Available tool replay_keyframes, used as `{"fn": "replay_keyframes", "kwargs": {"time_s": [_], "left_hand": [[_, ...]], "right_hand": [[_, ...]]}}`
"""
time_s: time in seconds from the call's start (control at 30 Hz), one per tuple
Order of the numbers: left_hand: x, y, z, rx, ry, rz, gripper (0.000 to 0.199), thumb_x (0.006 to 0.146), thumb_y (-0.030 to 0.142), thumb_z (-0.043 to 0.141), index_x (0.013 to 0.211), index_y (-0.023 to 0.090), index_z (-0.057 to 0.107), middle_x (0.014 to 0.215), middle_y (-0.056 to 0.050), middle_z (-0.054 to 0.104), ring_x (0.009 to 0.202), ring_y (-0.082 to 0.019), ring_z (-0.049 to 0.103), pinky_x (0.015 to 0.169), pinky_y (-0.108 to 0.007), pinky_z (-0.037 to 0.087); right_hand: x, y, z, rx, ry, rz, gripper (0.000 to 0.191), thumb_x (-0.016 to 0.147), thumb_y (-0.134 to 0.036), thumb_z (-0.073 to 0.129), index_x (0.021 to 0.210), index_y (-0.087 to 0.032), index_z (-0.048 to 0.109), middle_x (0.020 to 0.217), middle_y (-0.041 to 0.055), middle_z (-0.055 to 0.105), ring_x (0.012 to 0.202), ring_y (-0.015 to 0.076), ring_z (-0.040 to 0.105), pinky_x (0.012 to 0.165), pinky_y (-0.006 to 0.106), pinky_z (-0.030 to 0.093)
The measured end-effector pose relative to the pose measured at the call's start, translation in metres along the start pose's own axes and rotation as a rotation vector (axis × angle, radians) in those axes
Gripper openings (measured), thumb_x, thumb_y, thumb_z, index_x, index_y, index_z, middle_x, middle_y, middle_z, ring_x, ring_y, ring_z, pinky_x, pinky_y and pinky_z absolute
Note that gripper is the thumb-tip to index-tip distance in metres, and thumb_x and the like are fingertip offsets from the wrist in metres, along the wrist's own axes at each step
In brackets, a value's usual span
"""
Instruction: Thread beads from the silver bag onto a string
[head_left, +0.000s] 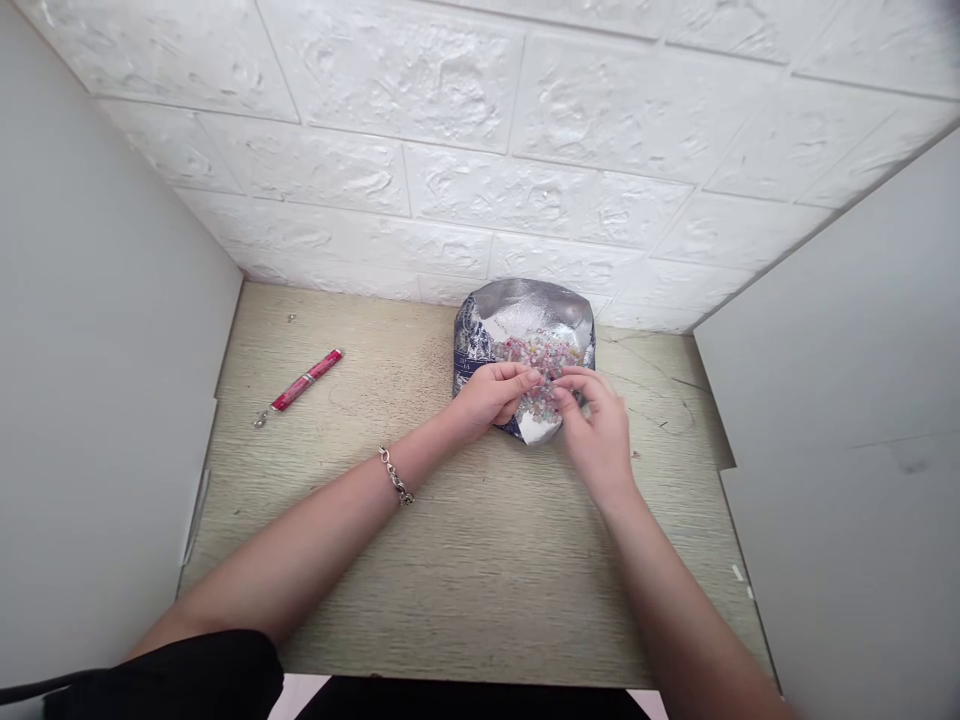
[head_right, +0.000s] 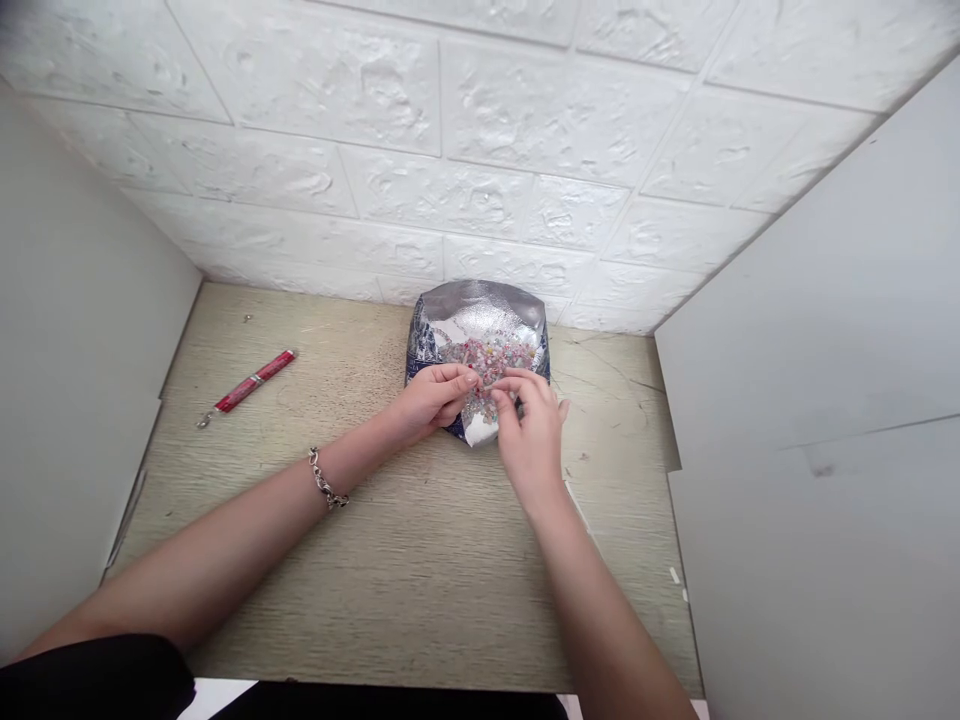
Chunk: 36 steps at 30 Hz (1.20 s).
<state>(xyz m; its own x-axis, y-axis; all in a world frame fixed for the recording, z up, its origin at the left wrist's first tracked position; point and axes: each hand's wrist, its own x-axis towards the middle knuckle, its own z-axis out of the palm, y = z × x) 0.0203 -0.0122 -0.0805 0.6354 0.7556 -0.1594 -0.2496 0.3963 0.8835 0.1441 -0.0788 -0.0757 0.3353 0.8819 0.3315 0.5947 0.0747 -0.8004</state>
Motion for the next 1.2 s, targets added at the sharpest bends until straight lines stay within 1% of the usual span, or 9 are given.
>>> {"fn": "replay_keyframes", "kwargs": {"time_s": [0.07, 0.13, 0.27, 0.37, 0.57, 0.9, 1.2], "left_hand": [[-0.001, 0.000, 0.001, 0.030, 0.005, -0.015, 0.027, 0.065, 0.038, 0.067, 0.068, 0.014, 0.055, 0.034, 0.011, 0.028, 0.030, -0.001, 0.016, 0.032, -0.017, 0.008], [-0.002, 0.001, 0.002, 0.063, 0.008, -0.035, 0.026, 0.063, 0.037, 0.068, 0.067, 0.014, 0.056, 0.035, 0.011, 0.028, 0.030, -0.001, 0.017, 0.032, -0.017, 0.008], [-0.004, 0.003, 0.004, 0.122, 0.004, -0.058, 0.023, 0.063, 0.034, 0.068, 0.065, 0.013, 0.058, 0.034, 0.010, 0.028, 0.030, -0.001, 0.017, 0.033, -0.017, 0.008], [-0.004, 0.004, 0.005, 0.130, 0.006, -0.058, 0.022, 0.064, 0.033, 0.067, 0.065, 0.013, 0.058, 0.034, 0.010, 0.029, 0.030, -0.001, 0.017, 0.033, -0.017, 0.009], [-0.002, 0.001, 0.003, 0.101, 0.036, -0.036, 0.022, 0.065, 0.034, 0.067, 0.067, 0.014, 0.057, 0.035, 0.011, 0.030, 0.031, -0.001, 0.018, 0.033, -0.017, 0.010], [-0.001, -0.001, 0.003, 0.084, 0.073, -0.013, 0.024, 0.064, 0.036, 0.067, 0.067, 0.014, 0.056, 0.035, 0.011, 0.030, 0.030, -0.001, 0.018, 0.032, -0.017, 0.010], [-0.001, -0.002, 0.004, 0.098, 0.080, 0.001, 0.025, 0.065, 0.036, 0.066, 0.067, 0.015, 0.055, 0.034, 0.011, 0.030, 0.030, -0.001, 0.019, 0.032, -0.017, 0.011]], "right_hand": [[0.002, 0.003, -0.003, 0.250, 0.031, 0.048, 0.016, 0.077, -0.032, 0.052, 0.080, -0.017, 0.058, 0.095, 0.0059, 0.058, 0.095, 0.0188, 0.051, 0.092, 0.042, 0.033], [0.003, 0.006, -0.002, 0.432, 0.036, 0.132, 0.020, 0.076, -0.036, 0.054, 0.083, -0.018, 0.058, 0.090, 0.0041, 0.059, 0.090, 0.0163, 0.052, 0.088, 0.036, 0.037], [0.002, 0.007, 0.001, 0.698, 0.032, 0.294, 0.022, 0.071, -0.039, 0.061, 0.082, -0.020, 0.060, 0.087, 0.0005, 0.059, 0.084, 0.0131, 0.052, 0.083, 0.031, 0.040], [0.003, 0.003, 0.001, 0.815, 0.044, 0.376, 0.023, 0.065, -0.038, 0.065, 0.076, -0.019, 0.061, 0.087, 0.0006, 0.059, 0.082, 0.0127, 0.052, 0.078, 0.029, 0.042], [0.004, -0.003, 0.000, 0.886, 0.063, 0.431, 0.024, 0.061, -0.037, 0.069, 0.073, -0.018, 0.062, 0.085, 0.0002, 0.059, 0.080, 0.0109, 0.052, 0.073, 0.025, 0.043], [0.004, -0.004, -0.002, 0.914, 0.080, 0.454, 0.024, 0.059, -0.035, 0.071, 0.073, -0.018, 0.063, 0.083, -0.0006, 0.059, 0.080, 0.0100, 0.053, 0.072, 0.024, 0.043], [0.003, -0.004, -0.001, 0.866, 0.075, 0.432, 0.023, 0.061, -0.035, 0.069, 0.075, -0.019, 0.061, 0.084, -0.0006, 0.059, 0.080, 0.0114, 0.054, 0.074, 0.028, 0.044]]}}
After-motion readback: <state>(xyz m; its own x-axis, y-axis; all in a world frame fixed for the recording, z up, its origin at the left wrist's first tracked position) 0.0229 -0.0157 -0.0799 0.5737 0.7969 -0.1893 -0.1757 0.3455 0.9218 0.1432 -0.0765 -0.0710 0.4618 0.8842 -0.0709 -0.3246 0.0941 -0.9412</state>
